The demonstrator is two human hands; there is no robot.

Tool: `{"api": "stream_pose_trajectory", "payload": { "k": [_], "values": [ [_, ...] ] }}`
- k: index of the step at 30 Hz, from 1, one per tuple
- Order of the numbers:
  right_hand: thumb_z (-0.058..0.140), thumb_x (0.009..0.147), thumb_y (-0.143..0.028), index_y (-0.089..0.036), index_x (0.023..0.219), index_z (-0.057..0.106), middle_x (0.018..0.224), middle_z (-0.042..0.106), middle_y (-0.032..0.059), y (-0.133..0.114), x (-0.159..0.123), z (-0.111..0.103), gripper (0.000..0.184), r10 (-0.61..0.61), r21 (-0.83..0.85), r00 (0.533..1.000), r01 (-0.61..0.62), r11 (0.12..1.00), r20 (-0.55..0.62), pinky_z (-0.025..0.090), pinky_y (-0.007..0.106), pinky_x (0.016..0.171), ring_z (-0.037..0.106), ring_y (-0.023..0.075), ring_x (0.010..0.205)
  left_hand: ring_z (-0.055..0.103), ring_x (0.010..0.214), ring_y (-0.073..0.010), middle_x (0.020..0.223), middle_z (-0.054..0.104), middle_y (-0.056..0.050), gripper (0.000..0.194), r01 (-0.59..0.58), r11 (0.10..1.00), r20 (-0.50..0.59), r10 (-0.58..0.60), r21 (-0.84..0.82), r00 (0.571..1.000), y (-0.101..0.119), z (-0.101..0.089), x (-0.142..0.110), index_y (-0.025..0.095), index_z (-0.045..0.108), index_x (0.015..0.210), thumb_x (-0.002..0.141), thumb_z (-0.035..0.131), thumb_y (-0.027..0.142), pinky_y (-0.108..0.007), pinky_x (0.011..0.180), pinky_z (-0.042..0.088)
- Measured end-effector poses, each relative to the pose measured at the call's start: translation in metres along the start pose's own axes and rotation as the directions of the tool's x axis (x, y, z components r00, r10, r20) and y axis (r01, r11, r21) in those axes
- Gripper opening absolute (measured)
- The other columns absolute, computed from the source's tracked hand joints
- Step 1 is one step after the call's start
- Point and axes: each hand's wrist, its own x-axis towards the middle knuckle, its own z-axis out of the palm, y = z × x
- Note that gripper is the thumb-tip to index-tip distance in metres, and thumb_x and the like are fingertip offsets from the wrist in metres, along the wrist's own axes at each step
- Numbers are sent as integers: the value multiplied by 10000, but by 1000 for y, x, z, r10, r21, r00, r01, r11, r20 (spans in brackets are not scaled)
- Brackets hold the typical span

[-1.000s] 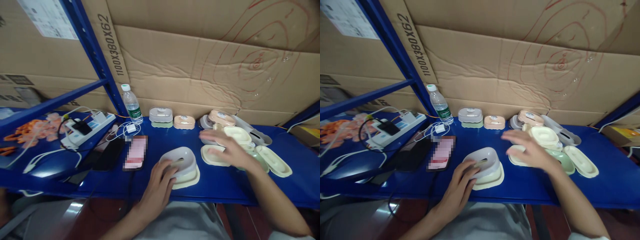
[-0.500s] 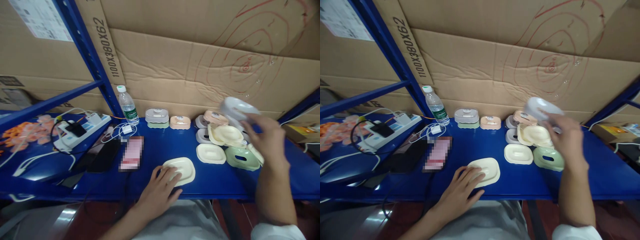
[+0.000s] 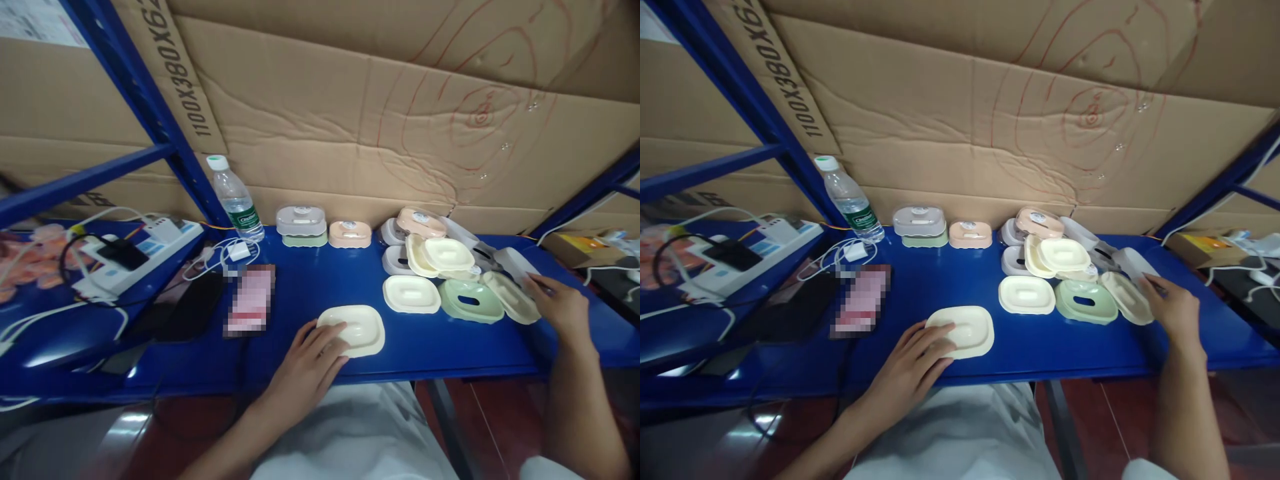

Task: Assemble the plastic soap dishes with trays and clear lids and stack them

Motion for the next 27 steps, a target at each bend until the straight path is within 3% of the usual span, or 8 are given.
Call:
{"api": "stream_pose_trajectory", "payload": {
  "k": [6, 11, 12, 15, 18, 21, 23, 27],
  "values": [
    [591, 893, -585, -239, 1241, 810, 1229, 802, 180, -51, 16, -1, 537, -163, -80, 985, 159, 984, -51, 543, 474, 856, 756, 380, 1090, 675, 1297, -239, 1403, 715, -80, 144, 9, 999, -15, -10, -46, 1000, 2, -4, 1, 227, 669, 1190, 1101, 560, 197, -499, 1217, 453],
    [542, 1053, -475, -213, 1366, 747, 1271, 785, 172, -166, -66, -52, 457, -373, 95, 853, 433, 896, -365, 554, 486, 1039, 740, 353, 1195, 687, 1257, -228, 1325, 723, -103, 132, 15, 996, -103, -24, -91, 994, 4, -8, 3, 202, 670, 1178, 1084, 582, 175, -488, 1245, 449],
    [565, 1056, -442, -246, 1411, 709, 1314, 772, 144, -193, -94, -59, 431, -531, 199, 801, 588, 784, -277, 573, 467, 1029, 739, 324, 1203, 690, 1245, -226, 1302, 724, -106, 127, 9, 995, -125, -21, -98, 992, 4, -9, 3, 196, 672, 1171, 1080, 586, 172, -487, 1249, 448],
    [664, 1032, -449, -246, 1528, 605, 1464, 706, 117, -265, -171, -63, 538, -954, 396, 290, 869, 297, 79, 535, 497, 1132, 666, 310, 1351, 694, 1219, -216, 1249, 723, -106, 125, -22, 992, -184, -1, -121, 983, 4, -11, 1, 191, 671, 1162, 1071, 592, 160, -483, 1263, 441],
    [577, 1082, -243, -213, 1440, 659, 1417, 742, 71, -303, -206, -51, 368, -990, 459, 137, 878, 135, 29, 535, 465, 1139, 694, 240, 1307, 664, 1283, -229, 1297, 693, -116, 142, -21, 992, -237, -10, -128, 971, 4, -12, -3, 199, 670, 1178, 1065, 598, 154, -481, 1250, 464],
    [542, 1069, -145, -289, 1388, 688, 1332, 784, 15, -301, -200, -47, 379, -981, 494, 196, 853, 165, -10, 558, 464, 1109, 743, 213, 1212, 608, 1390, -251, 1475, 600, -135, 189, 61, 986, -292, -105, -156, 951, 3, -11, -9, 220, 662, 1214, 1058, 595, 138, -428, 1175, 543],
    [585, 1053, -184, -369, 1410, 667, 1304, 793, -11, -284, -185, -56, 410, -953, 491, 304, 831, 263, -4, 562, 511, 1084, 763, 240, 1174, 597, 1413, -260, 1576, 523, -142, 254, 104, 977, -290, -156, -185, 944, 3, -10, -12, 234, 639, 1290, 1053, 603, 150, -410, 1139, 574],
    [638, 1028, -353, -481, 1347, 684, 1224, 810, -19, -231, -143, -76, 347, -668, 257, 735, 671, 695, -113, 559, 550, 1024, 771, 312, 1133, 580, 1435, -288, 1604, 496, -148, 316, 129, 977, -204, -163, -170, 965, 5, -10, -11, 246, 614, 1367, 1055, 617, 194, -455, 1154, 569]
  ]
}}
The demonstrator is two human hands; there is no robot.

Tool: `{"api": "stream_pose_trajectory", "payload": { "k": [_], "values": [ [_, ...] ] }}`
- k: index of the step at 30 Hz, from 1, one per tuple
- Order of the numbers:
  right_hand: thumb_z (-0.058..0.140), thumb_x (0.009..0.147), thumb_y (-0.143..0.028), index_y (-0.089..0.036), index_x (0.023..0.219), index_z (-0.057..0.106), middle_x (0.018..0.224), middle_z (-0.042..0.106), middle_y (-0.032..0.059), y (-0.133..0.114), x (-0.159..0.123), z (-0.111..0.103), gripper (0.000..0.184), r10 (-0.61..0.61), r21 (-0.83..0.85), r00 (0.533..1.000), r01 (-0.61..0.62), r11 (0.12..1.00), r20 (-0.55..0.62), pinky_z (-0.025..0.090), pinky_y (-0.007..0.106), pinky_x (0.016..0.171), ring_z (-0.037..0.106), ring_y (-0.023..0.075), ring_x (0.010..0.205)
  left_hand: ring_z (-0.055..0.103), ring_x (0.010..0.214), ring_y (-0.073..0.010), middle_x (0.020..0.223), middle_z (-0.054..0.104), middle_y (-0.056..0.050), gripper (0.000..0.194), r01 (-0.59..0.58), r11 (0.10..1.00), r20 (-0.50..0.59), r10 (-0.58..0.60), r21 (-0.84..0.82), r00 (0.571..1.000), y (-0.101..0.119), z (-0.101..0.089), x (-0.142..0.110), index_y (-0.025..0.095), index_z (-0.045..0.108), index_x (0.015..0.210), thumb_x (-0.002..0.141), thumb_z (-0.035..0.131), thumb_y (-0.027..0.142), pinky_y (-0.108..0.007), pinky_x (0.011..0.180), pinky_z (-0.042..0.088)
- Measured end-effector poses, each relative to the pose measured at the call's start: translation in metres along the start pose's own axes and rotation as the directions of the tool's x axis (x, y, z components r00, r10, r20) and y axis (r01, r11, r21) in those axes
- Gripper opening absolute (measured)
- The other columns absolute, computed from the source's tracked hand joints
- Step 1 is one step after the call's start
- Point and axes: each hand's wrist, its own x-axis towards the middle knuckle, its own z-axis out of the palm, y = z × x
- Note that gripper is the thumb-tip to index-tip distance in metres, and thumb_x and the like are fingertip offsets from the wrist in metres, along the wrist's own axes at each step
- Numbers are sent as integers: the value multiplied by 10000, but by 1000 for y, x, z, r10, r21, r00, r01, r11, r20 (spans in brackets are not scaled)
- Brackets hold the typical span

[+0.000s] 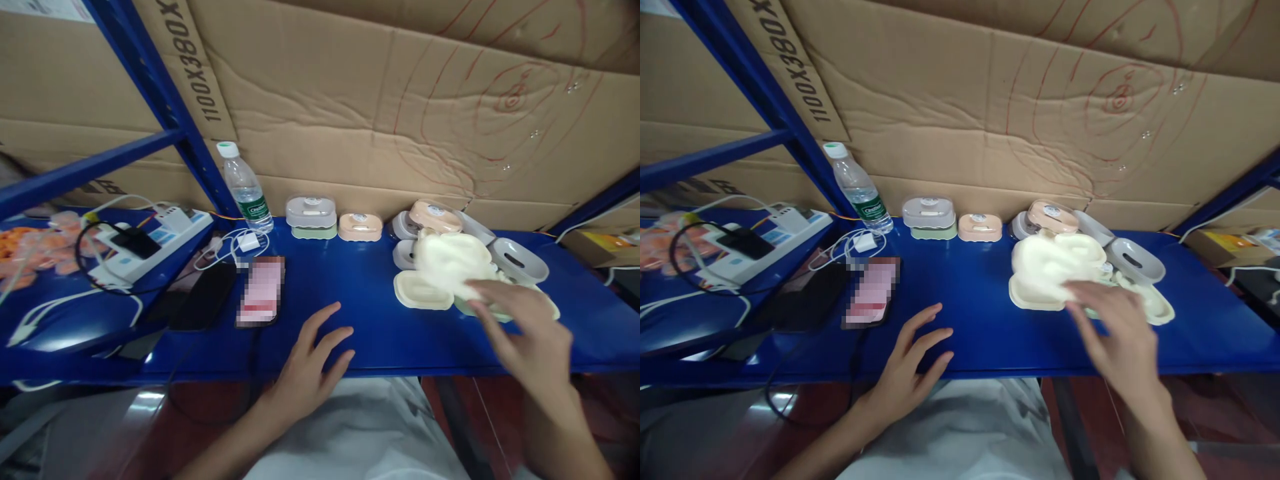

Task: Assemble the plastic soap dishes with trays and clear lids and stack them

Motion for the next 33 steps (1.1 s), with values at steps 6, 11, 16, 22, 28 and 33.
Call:
{"api": "stream_pose_trajectory", "payload": {
  "k": [6, 11, 16, 22, 28, 33],
  "values": [
    [522, 964, -581, -172, 1199, 805, 1150, 818, 167, 138, 1, -9, 550, 441, -389, 878, -479, 787, -187, 527, 442, 896, 755, 379, 1099, 534, 1468, -307, 1624, 438, -146, 286, 14, 999, -8, -14, 49, 1000, 2, 4, 4, 245, 644, 1316, 1045, 619, 156, -482, 1151, 565],
    [560, 934, -541, -193, 1210, 798, 1201, 808, 154, 200, 6, 9, 504, 584, -416, 812, -531, 738, 0, 478, 386, 819, 741, 319, 1019, 516, 1475, -302, 1619, 432, -152, 279, 11, 998, 10, -12, 57, 1000, 1, 5, 5, 238, 637, 1318, 1052, 610, 158, -483, 1148, 564],
    [569, 939, -542, -201, 1227, 785, 1192, 803, 154, 205, 9, 18, 496, 554, -365, 828, -492, 791, 84, 488, 367, 839, 734, 298, 993, 516, 1475, -306, 1614, 451, -150, 274, 14, 998, 37, -16, 58, 999, 1, 5, 5, 247, 638, 1313, 1054, 601, 164, -503, 1160, 554],
    [528, 932, -516, -184, 1167, 771, 1283, 770, 196, 216, 14, 20, 474, 527, -336, 847, -476, 813, 76, 493, 393, 908, 709, 325, 1154, 548, 1444, -302, 1588, 494, -145, 251, 13, 997, 45, -16, 79, 999, 1, 5, 6, 248, 655, 1296, 1060, 594, 187, -499, 1150, 561],
    [565, 889, -410, -206, 990, 769, 1164, 799, 181, 239, 41, 23, 305, 554, -317, 824, -497, 808, 122, 486, 402, 857, 705, 301, 987, 579, 1419, -297, 1563, 533, -144, 243, -11, 996, 41, 8, 86, 999, 1, 5, 8, 237, 672, 1278, 1055, 591, 185, -479, 1139, 569],
    [589, 907, -366, -172, 1002, 783, 1103, 808, 194, 244, 75, 34, 290, 547, -294, 819, -487, 822, 175, 476, 389, 839, 701, 295, 962, 591, 1404, -308, 1562, 538, -145, 234, -13, 994, 50, 8, 108, 999, -2, 7, 7, 240, 677, 1273, 1063, 580, 204, -502, 1117, 584]
  ]
}}
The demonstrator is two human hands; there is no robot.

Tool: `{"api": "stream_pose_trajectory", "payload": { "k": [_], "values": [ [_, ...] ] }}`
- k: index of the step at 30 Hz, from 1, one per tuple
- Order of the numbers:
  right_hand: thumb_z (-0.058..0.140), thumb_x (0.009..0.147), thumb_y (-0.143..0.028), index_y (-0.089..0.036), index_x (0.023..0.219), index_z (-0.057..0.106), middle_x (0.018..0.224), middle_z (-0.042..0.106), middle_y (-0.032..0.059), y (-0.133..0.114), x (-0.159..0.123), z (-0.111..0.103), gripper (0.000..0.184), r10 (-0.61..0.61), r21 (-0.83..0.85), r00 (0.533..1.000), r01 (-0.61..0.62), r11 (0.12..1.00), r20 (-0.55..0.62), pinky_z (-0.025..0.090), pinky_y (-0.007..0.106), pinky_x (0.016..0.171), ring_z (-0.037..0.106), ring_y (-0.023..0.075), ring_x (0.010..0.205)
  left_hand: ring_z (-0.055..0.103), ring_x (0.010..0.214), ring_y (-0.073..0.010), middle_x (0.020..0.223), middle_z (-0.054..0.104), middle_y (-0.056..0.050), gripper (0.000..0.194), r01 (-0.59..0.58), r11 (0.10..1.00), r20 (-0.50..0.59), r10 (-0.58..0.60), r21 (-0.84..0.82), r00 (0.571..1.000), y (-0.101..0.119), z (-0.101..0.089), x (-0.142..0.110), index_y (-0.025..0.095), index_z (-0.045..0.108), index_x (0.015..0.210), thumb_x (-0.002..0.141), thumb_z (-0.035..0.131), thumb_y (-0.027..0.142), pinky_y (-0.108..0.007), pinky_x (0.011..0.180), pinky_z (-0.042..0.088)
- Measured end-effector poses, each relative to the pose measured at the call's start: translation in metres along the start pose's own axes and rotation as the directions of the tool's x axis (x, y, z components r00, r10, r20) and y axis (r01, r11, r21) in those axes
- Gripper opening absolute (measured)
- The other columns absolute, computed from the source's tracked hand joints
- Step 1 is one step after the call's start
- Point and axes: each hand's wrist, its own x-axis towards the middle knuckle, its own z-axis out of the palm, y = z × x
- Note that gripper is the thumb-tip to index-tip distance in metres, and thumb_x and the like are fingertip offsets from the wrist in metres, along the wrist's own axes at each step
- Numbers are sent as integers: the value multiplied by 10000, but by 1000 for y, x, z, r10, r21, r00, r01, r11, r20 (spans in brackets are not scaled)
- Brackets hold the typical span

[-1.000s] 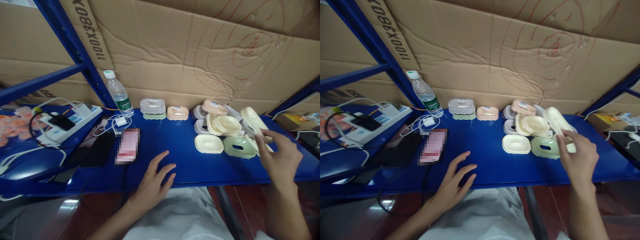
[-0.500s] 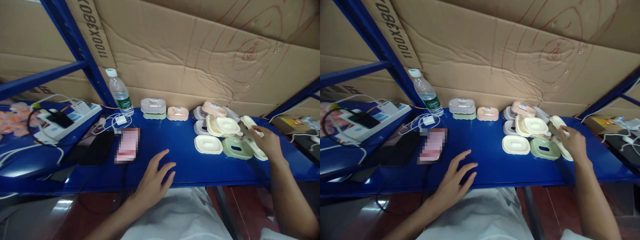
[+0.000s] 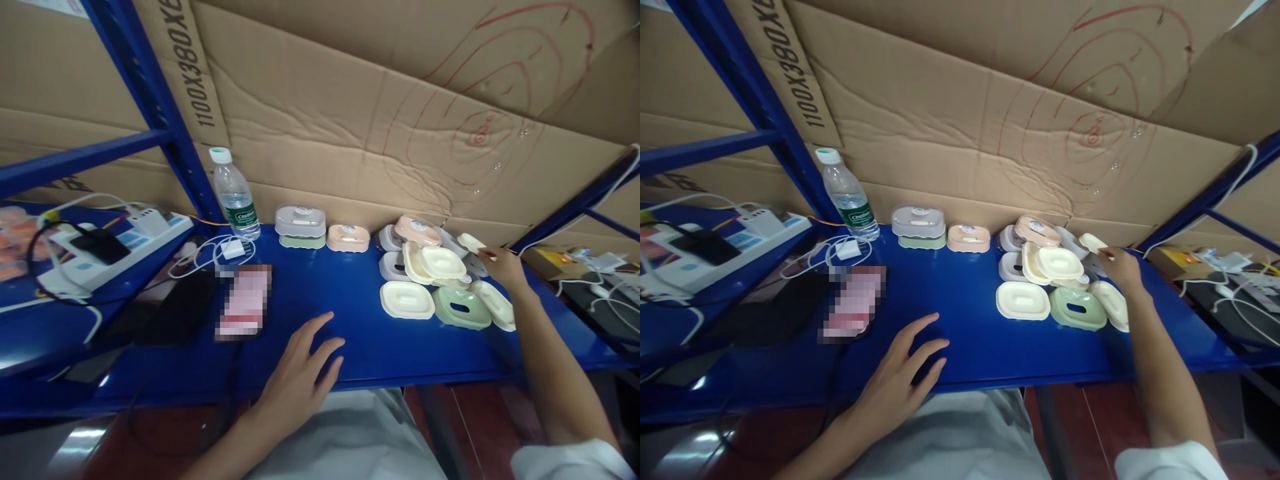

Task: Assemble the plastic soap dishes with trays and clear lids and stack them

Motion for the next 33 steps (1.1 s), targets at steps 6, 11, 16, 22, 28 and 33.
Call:
{"api": "stream_pose_trajectory", "payload": {
  "k": [6, 11, 16, 22, 28, 33],
  "values": [
    [597, 946, -283, -181, 1061, 788, 1229, 803, 168, -33, 15, 2, 244, -80, 60, 996, 78, 995, 39, 486, 342, 929, 723, 257, 1084, 620, 1376, -308, 1553, 567, -131, 231, -4, 1000, 9, 4, 1, 1000, -1, 1, -1, 254, 694, 1263, 1068, 572, 228, -493, 1092, 600],
    [607, 965, -274, -150, 1100, 780, 1209, 800, 201, -63, 15, -12, 252, -127, 82, 992, 125, 989, 17, 501, 366, 892, 730, 280, 1058, 624, 1365, -303, 1541, 574, -134, 228, -5, 1000, 19, 5, -10, 1000, 0, -1, 0, 245, 695, 1258, 1066, 574, 227, -485, 1098, 597],
    [459, 1100, -410, -170, 1364, 697, 1387, 742, 151, -153, -1, -41, 429, -370, 192, 929, 364, 911, -6, 536, 334, 955, 722, 234, 1159, 628, 1349, -295, 1534, 571, -127, 242, 4, 1000, 48, -3, -14, 999, 1, 0, 0, 252, 687, 1274, 1062, 578, 213, -486, 1097, 599],
    [473, 1116, -496, -290, 1397, 700, 1396, 742, 22, -317, -40, -37, 416, -893, 293, 433, 844, 449, 123, 500, 415, 1114, 674, 259, 1299, 623, 1348, -305, 1531, 561, -149, 240, -9, 1000, 68, 9, -8, 998, 2, -3, 1, 237, 678, 1276, 1065, 569, 203, -501, 1087, 607],
    [667, 1002, -290, -218, 1559, 569, 1607, 559, 189, -351, -29, 42, 571, -736, -17, 526, 818, 574, 426, 368, 676, 1176, 520, 443, 1461, 617, 1347, -308, 1528, 560, -159, 241, -31, 999, 114, 36, -41, 993, 1, -6, 1, 222, 678, 1275, 1064, 567, 194, -503, 1099, 602],
    [598, 1051, -241, -275, 1646, 473, 1555, 574, 201, -317, -38, 49, 609, -740, 13, 481, 835, 551, 471, 420, 629, 1154, 575, 380, 1403, 603, 1370, -307, 1536, 555, -154, 240, -39, 998, 90, 44, -56, 995, 1, -3, 0, 215, 678, 1279, 1064, 572, 191, -499, 1121, 584]
  ]
}}
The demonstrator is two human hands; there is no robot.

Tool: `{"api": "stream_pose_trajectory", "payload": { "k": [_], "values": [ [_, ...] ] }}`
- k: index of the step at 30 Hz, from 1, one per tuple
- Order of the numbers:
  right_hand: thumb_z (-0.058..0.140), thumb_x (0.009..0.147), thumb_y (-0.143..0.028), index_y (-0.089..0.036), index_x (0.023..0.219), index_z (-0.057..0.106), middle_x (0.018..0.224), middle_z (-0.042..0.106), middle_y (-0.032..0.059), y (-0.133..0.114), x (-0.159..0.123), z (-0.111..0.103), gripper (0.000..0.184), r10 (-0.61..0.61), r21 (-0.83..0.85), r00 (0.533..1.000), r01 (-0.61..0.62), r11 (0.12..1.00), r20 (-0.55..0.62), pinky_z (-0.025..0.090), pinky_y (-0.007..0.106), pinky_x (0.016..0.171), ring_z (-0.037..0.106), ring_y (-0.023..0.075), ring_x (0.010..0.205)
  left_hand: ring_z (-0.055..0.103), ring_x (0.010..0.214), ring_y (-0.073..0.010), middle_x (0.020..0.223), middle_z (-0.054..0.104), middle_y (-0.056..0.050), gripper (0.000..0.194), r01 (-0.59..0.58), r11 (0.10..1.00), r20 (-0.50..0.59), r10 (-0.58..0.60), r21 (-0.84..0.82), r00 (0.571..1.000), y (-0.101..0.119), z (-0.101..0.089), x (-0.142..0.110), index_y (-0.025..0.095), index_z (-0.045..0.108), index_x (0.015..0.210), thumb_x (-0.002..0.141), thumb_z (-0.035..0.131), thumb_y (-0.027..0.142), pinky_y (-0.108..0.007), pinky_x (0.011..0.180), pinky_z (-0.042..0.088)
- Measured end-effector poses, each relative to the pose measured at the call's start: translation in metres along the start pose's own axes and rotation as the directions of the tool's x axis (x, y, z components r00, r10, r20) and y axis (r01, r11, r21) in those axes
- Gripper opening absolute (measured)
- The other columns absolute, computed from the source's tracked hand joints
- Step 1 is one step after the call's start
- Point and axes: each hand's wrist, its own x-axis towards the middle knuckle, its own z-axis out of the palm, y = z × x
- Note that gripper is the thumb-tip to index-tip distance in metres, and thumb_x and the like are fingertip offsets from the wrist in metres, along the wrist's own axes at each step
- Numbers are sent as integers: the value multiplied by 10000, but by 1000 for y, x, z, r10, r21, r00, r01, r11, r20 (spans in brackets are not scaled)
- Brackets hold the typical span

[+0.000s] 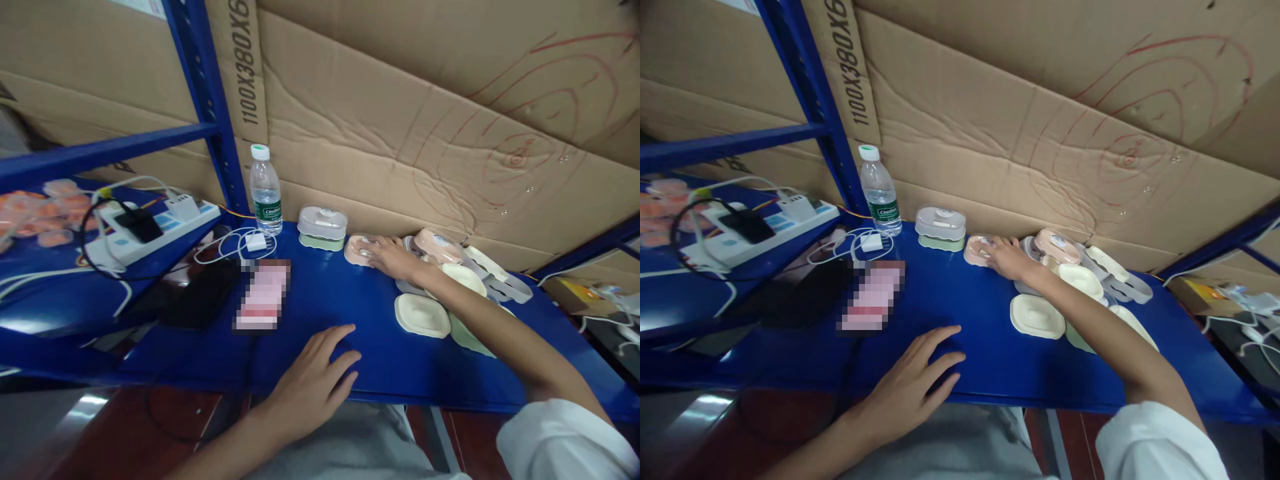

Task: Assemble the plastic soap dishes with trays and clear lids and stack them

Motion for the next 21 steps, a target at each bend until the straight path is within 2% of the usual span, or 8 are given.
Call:
{"api": "stream_pose_trajectory", "payload": {
  "k": [2, 4, 7, 9, 12, 16, 18, 21],
  "values": [
    [589, 1074, -271, -324, 1615, 523, 1507, 612, 163, -10, -27, -2, 548, -119, 82, 993, 120, 989, -14, 453, 556, 1152, 599, 334, 1376, 602, 1369, -311, 1539, 552, -161, 263, 8, 1000, -21, -7, 19, 1000, 0, 1, 1, 211, 668, 1308, 1068, 564, 192, -506, 1120, 582],
    [610, 1079, -329, -349, 1587, 559, 1538, 603, 139, -27, -56, -3, 511, -230, 185, 971, 239, 953, -70, 430, 565, 1194, 544, 336, 1452, 591, 1381, -326, 1543, 542, -171, 289, 25, 998, -45, -22, 50, 999, 0, 2, 2, 207, 653, 1344, 1069, 565, 205, -523, 1122, 578],
    [639, 1066, -423, -344, 1634, 496, 1688, 471, 132, -49, -92, 2, 592, -275, 318, 950, 308, 897, -145, 365, 619, 1265, 380, 359, 1600, 576, 1392, -345, 1523, 547, -181, 319, 44, 994, -71, -37, 98, 997, 1, 4, 3, 198, 636, 1375, 1063, 581, 229, -547, 1127, 569],
    [649, 1058, -434, -343, 1667, 443, 1717, 437, 123, -57, -105, 9, 649, -287, 408, 941, 336, 849, -177, 387, 592, 1275, 364, 340, 1617, 568, 1401, -344, 1523, 543, -184, 329, 53, 991, -77, -43, 124, 996, 1, 5, 4, 194, 634, 1381, 1056, 589, 224, -541, 1133, 562],
    [589, 1088, -426, -340, 1666, 450, 1677, 499, 110, -56, -108, 20, 600, -260, 495, 934, 352, 794, -245, 445, 533, 1259, 435, 303, 1582, 522, 1464, -353, 1605, 481, -194, 387, 40, 982, -70, -27, 184, 997, 2, 6, 5, 198, 612, 1435, 1049, 598, 213, -532, 1157, 538],
    [470, 1130, -419, -317, 1657, 470, 1633, 559, 109, -48, -100, 36, 536, -152, 528, 944, 291, 798, -292, 460, 520, 1248, 512, 289, 1530, 447, 1540, -379, 1682, 438, -197, 495, 0, 964, 27, -7, 267, 1000, 2, 5, 7, 199, 527, 1557, 1067, 574, 249, -617, 1235, 419],
    [448, 1137, -406, -307, 1640, 495, 1614, 582, 110, -44, -96, 42, 515, -105, 479, 951, 241, 844, -293, 443, 554, 1246, 532, 298, 1512, 510, 1483, -351, 1584, 562, -179, 482, 1, 963, 67, -20, 268, 998, 2, 4, 8, 187, 533, 1553, 1078, 560, 263, -628, 1269, 348],
    [462, 1134, -361, -290, 1577, 570, 1585, 611, 112, -41, -91, 48, 462, -23, 363, 956, 133, 922, -293, 401, 639, 1221, 562, 330, 1478, 661, 1229, -285, 1281, 727, -127, 416, -20, 968, 51, 8, 249, 999, 4, 2, 8, 195, 597, 1488, 1078, 570, 263, -575, 1244, 360]
  ]
}}
